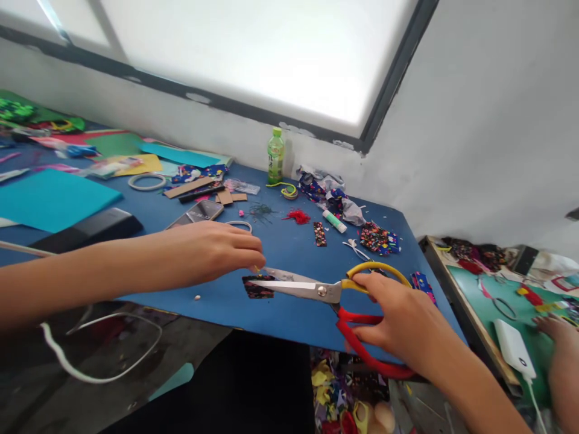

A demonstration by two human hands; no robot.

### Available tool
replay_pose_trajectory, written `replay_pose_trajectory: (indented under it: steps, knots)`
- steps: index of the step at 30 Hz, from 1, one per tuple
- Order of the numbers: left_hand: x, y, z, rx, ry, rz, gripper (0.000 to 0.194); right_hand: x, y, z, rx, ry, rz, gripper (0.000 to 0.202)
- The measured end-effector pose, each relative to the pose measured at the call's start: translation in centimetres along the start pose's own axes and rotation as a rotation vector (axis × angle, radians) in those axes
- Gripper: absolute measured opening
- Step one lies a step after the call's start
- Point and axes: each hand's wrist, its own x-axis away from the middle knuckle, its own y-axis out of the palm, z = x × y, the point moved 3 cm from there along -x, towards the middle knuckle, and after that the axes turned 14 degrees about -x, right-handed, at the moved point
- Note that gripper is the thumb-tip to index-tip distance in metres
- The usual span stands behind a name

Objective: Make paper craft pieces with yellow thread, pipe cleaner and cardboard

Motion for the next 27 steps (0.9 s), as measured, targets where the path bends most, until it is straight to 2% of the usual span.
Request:
replay_pose_trajectory:
  steps: [4, 10, 16, 27]
  knots:
    - [-0.1, -0.6, 0.2, 0.052, 0.08, 0.028, 0.024, -1.9, -1.0, 0.2, -0.145, 0.061, -0.159, 0.055]
    - [-0.2, -1.5, 0.8, 0.168, 0.222, 0.06, 0.024, -4.1, -1.3, 0.1, -0.297, -0.016, -0.296, 0.054]
    - [0.2, -2.6, 1.3, 0.246, 0.318, 0.069, 0.033, -4.9, -1.0, 0.3, -0.478, -0.015, -0.442, 0.056]
    - [0.8, -4.0, 2.4, 0.383, 0.306, 0.031, 0.032, -4.7, -1.0, -1.1, -0.548, -0.022, -0.501, 0.053]
